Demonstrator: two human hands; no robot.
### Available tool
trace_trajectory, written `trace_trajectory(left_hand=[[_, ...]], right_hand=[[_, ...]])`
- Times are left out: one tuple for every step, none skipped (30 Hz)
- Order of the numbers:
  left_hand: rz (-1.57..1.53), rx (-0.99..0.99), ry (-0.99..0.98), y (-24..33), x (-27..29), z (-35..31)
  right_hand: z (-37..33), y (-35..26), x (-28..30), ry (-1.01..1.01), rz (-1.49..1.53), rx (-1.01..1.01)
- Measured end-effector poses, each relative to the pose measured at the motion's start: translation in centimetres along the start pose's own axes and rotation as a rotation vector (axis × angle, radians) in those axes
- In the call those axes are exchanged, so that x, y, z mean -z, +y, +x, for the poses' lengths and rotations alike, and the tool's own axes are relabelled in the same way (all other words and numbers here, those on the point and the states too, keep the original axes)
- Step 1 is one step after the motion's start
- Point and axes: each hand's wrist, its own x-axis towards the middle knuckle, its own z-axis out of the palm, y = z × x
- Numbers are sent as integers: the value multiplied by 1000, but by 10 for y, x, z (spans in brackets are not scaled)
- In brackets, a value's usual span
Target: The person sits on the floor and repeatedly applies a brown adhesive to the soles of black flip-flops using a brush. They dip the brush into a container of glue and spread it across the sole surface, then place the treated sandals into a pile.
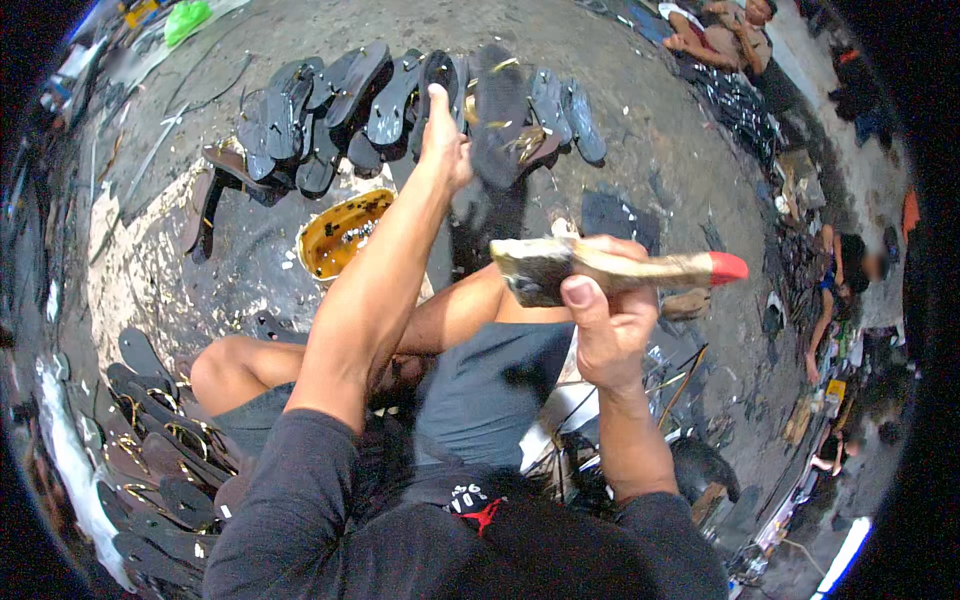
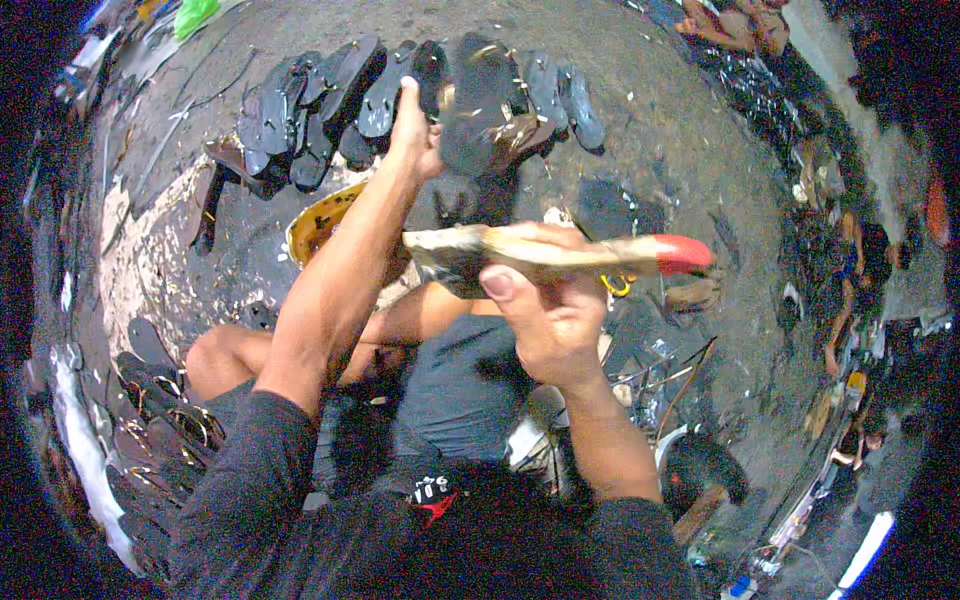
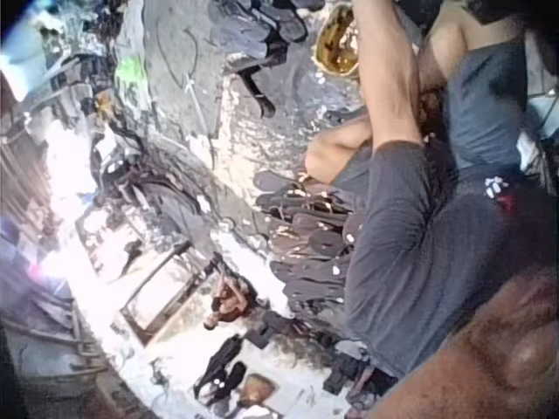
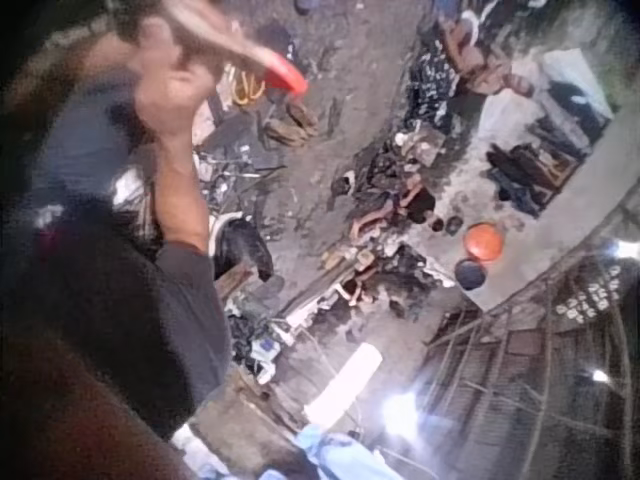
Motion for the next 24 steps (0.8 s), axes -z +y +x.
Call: trace_trajectory(left_hand=[[-43,-8,402,14,-19,3],[95,-123,328,17,-18,-4],[379,-123,313,5,17,-58],[439,-180,223,16,24,-80],[464,-264,143,28,30,-106],[511,-403,25,55,22,-112],[655,-548,57,69,51,-153],[607,-574,96,91,64,-191],[558,-615,120,112,73,-228],[775,-642,363,136,86,-281],[981,-659,567,157,97,-338],[983,-702,791,166,119,-392],[963,-701,1027,164,145,-441],[966,-663,1244,161,192,-483],[1110,-485,1432,166,198,-529],[1387,-363,1503,158,217,-572],[1662,-206,1630,141,237,-615],[1868,-9,1755,124,227,-629],[1834,-10,1841,104,225,-648],[1744,88,1898,91,225,-665],[1850,303,1835,86,217,-674],[1816,533,1755,87,219,-685],[1857,579,1665,90,222,-686],[1881,615,1553,95,220,-692]], right_hand=[[8,-3,3,27,32,-40],[9,6,10,42,12,11],[-18,2,0,83,-62,-102],[-15,11,-1,107,-89,-125],[-13,25,-5,119,-115,-160],[5,37,-10,147,-120,-118],[3,45,-27,127,-58,-221],[8,57,-34,86,-52,-229],[14,69,-42,50,-51,-220],[17,76,-56,-9,20,-237],[22,78,-69,-39,72,-224],[22,82,-85,-66,163,-145],[28,85,-95,-124,195,-198],[38,90,-101,-197,135,-268],[45,91,-109,-247,84,-338],[51,91,-118,-289,10,-301],[54,92,-130,-324,-47,-201],[59,93,-132,-325,-70,-222],[65,95,-132,-337,-85,-246],[68,100,-135,-372,-84,-256],[75,109,-138,-408,-89,-266],[80,117,-141,-444,-101,-272],[85,129,-143,-476,-157,-329],[85,108,-165,-542,-435,-479]])
